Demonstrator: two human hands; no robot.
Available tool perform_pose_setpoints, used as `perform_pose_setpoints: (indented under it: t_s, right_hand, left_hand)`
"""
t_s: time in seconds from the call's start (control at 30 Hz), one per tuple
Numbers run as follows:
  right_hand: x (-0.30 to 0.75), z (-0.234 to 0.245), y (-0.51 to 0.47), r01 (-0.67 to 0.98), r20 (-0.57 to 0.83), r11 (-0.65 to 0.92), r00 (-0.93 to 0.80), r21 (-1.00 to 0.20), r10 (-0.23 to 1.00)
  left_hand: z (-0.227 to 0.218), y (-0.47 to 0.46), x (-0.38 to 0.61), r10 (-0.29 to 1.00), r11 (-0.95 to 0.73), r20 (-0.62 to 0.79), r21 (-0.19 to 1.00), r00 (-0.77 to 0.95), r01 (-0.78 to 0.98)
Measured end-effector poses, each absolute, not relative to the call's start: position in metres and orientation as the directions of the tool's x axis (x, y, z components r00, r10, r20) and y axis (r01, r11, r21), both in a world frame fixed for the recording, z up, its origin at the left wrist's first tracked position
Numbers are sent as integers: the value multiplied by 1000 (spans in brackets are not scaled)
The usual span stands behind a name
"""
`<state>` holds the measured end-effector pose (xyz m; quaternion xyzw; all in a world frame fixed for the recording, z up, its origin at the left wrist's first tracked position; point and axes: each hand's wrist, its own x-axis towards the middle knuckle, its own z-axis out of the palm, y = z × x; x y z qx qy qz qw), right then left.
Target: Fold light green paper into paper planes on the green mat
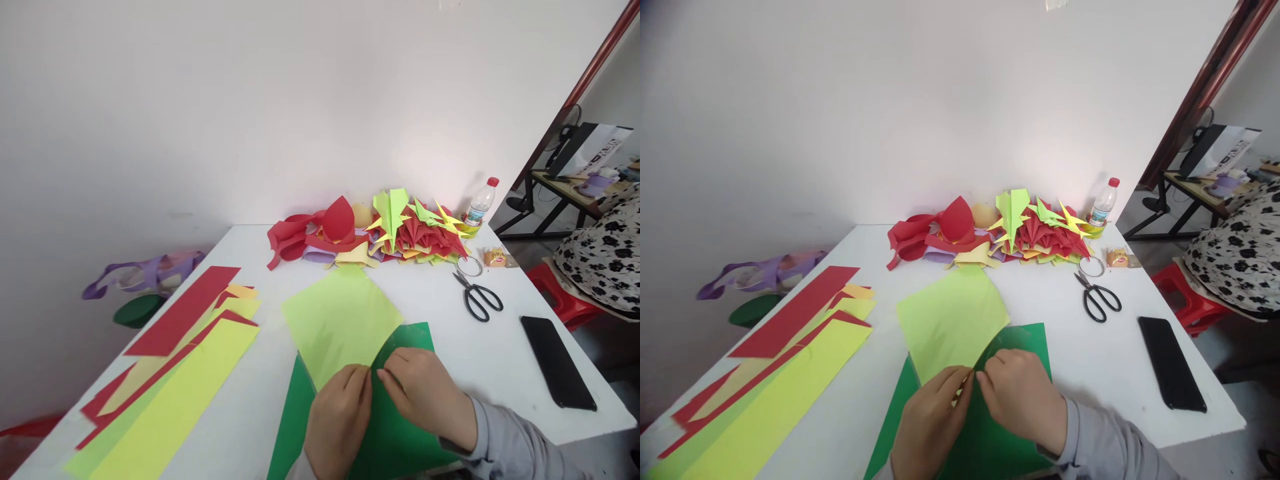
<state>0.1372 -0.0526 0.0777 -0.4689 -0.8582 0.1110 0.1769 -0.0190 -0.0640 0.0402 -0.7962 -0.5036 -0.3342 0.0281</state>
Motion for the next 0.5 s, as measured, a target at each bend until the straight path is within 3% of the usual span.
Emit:
perform_pose_setpoints:
  t_s: [0.07,0.13,0.23,0.3,0.4,0.5]
  right_hand:
    - [140,71,-51,815,148,410,-384,-409,911]
    - [144,71,-47,776,97,280,-275,-565,957]
    - [149,73,-42,575,-43,77,-191,-815,981]
    - [152,72,-41,389,-151,-62,-203,-919,967]
    - [155,63,-41,151,-263,-234,-216,-960,940]
    - [156,53,-43,69,-304,-296,-175,-953,937]
  left_hand:
    - [43,-63,-15,801,-496,547,380,243,781]
    - [44,-64,-10,821,-495,530,472,214,729]
    - [42,-65,-3,857,-468,484,585,178,662]
    - [39,-64,0,886,-433,432,644,167,630]
    - [35,-60,3,936,-343,321,729,146,592]
    - [34,-55,2,969,-246,210,813,127,528]
